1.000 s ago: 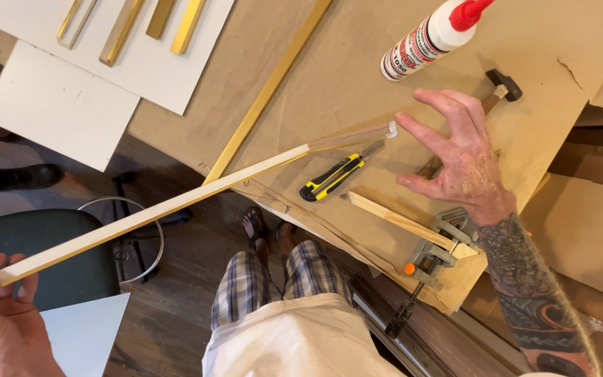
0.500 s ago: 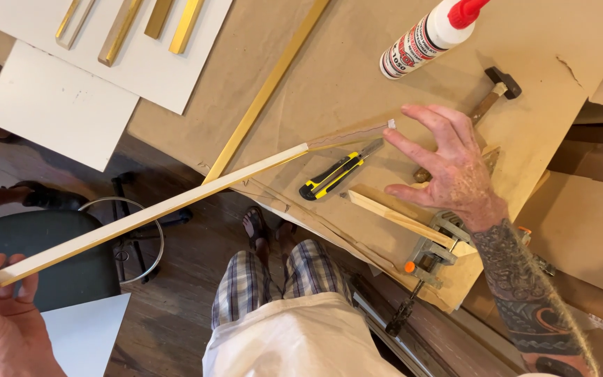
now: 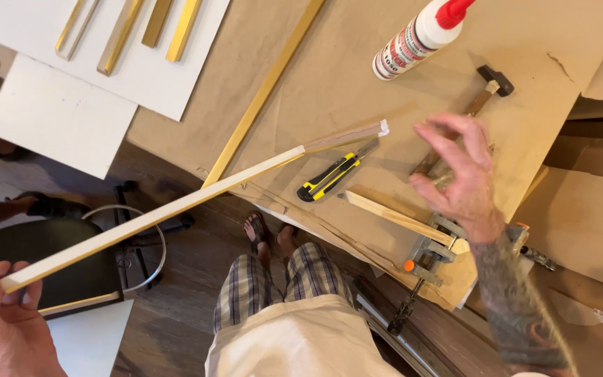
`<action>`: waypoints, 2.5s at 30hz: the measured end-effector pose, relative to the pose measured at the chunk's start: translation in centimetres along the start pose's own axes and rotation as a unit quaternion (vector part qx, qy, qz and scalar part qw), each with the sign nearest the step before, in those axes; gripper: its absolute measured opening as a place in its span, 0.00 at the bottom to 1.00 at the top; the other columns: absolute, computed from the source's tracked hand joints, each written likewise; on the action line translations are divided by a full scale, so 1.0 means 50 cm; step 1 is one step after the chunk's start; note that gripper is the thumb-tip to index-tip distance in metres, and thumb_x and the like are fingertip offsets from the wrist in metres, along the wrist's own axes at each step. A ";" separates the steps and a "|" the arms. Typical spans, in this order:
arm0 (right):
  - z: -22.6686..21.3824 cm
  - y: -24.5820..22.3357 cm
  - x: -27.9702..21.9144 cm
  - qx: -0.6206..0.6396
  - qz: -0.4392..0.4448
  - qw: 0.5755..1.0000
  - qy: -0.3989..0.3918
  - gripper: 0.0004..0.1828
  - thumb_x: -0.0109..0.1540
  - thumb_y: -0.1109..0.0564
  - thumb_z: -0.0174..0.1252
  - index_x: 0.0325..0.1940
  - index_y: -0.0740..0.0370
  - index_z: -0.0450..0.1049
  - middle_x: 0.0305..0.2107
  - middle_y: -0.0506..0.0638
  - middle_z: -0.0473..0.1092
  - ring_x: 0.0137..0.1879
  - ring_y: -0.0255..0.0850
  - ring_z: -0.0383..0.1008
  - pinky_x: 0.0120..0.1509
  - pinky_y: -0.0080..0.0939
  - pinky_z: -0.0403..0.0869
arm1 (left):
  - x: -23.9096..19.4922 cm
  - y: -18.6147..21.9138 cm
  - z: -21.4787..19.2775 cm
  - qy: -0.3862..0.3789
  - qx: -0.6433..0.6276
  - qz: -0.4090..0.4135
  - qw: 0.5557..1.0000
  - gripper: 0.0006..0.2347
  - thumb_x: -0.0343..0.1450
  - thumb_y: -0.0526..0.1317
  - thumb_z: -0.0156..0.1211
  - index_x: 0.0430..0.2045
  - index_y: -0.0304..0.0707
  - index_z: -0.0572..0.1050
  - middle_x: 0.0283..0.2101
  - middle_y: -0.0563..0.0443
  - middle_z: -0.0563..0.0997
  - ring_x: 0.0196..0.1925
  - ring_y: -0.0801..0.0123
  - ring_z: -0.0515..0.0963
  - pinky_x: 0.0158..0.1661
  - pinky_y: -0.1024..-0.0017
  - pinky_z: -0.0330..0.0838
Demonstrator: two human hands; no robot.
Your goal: Applying wood glue to frame components and assembling them using a corner clamp and hammer on a workbench.
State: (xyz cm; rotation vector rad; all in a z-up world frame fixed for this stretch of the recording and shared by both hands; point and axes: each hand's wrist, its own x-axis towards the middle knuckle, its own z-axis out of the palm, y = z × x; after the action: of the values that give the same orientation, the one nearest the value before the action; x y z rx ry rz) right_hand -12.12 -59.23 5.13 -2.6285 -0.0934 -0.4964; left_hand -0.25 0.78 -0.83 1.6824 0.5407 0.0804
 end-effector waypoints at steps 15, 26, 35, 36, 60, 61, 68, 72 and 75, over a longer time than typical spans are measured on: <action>0.300 -0.328 -0.378 0.828 0.500 0.162 0.196 0.20 0.62 0.49 0.50 0.52 0.63 0.75 0.35 0.51 0.71 0.35 0.37 0.66 0.34 0.35 0.66 | 0.036 0.014 0.001 -0.036 0.010 0.017 0.999 0.02 0.85 0.46 0.53 0.50 0.62 0.70 0.60 0.63 0.79 0.59 0.74 0.85 0.56 0.79 0.85; -0.109 -0.236 -0.021 0.188 0.387 0.897 0.098 0.23 0.69 0.52 0.52 0.67 0.64 0.64 0.50 0.56 0.73 0.45 0.43 0.80 0.57 0.45 0.77 | 0.044 0.059 0.021 -0.063 -0.105 -0.010 0.992 0.03 0.83 0.41 0.58 0.41 0.52 0.70 0.53 0.56 0.83 0.55 0.68 0.88 0.56 0.72 0.91; 0.233 0.043 0.066 -0.060 0.254 0.864 -0.431 0.53 0.62 0.27 0.48 0.81 0.56 0.40 0.77 0.51 0.46 0.80 0.53 0.48 0.81 0.53 0.50 | 0.078 0.019 -0.002 -0.131 -0.107 0.026 0.985 0.06 0.83 0.48 0.60 0.40 0.56 0.72 0.56 0.55 0.79 0.58 0.65 0.84 0.62 0.66 0.86; 0.255 0.035 0.063 -0.034 0.250 0.872 -0.419 0.50 0.59 0.29 0.55 0.74 0.59 0.50 0.68 0.57 0.56 0.72 0.56 0.58 0.73 0.54 0.59 | 0.087 0.014 0.000 -0.113 -0.121 0.020 0.986 0.04 0.83 0.44 0.58 0.40 0.56 0.71 0.53 0.53 0.80 0.57 0.67 0.85 0.60 0.68 0.89; -0.322 -0.148 -0.160 0.215 0.647 0.730 0.047 0.46 0.63 0.61 0.60 0.82 0.50 0.48 0.52 0.53 0.77 0.56 0.47 0.79 0.69 0.54 0.70 | -0.174 0.500 0.635 -0.403 -0.286 0.057 0.867 0.05 0.74 0.38 0.68 0.38 0.49 0.76 0.35 0.58 0.78 0.44 0.70 0.82 0.51 0.56 0.85; -0.336 -0.125 -0.167 0.230 0.642 0.723 0.107 0.46 0.61 0.63 0.61 0.81 0.53 0.49 0.51 0.55 0.77 0.58 0.46 0.78 0.76 0.55 0.64 | -0.190 0.522 0.696 -0.426 -0.305 0.052 0.850 0.07 0.72 0.37 0.68 0.41 0.48 0.77 0.32 0.57 0.77 0.41 0.72 0.81 0.54 0.54 0.86; -0.329 0.145 -0.307 0.149 0.557 0.779 0.245 0.47 0.58 0.56 0.70 0.77 0.64 0.57 0.38 0.52 0.78 0.42 0.25 0.68 0.56 0.26 0.65 | -0.235 0.604 1.069 -0.512 -0.212 0.048 0.831 0.09 0.69 0.42 0.70 0.41 0.48 0.80 0.37 0.60 0.83 0.40 0.71 0.88 0.47 0.72 0.88; -0.329 0.158 -0.269 0.208 0.617 0.726 0.220 0.47 0.58 0.60 0.67 0.77 0.61 0.51 0.53 0.64 0.73 0.54 0.50 0.78 0.66 0.51 0.72 | -0.253 0.597 1.128 -0.524 -0.118 -0.037 0.842 0.15 0.66 0.48 0.66 0.43 0.44 0.80 0.42 0.47 0.90 0.43 0.59 0.93 0.45 0.66 0.92; -0.297 0.207 -0.283 0.216 0.636 0.713 0.203 0.46 0.60 0.61 0.66 0.78 0.60 0.51 0.49 0.59 0.76 0.51 0.46 0.78 0.65 0.49 0.71 | -0.240 0.570 1.158 -0.521 -0.087 -0.068 0.847 0.15 0.69 0.49 0.61 0.42 0.38 0.79 0.40 0.43 0.89 0.39 0.61 0.91 0.43 0.67 0.92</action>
State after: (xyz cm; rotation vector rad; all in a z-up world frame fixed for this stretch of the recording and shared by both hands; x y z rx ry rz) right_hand -28.67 -74.89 7.89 -1.4951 1.4338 -0.4099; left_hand 18.12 -59.37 17.96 1.2563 -0.1824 -0.8284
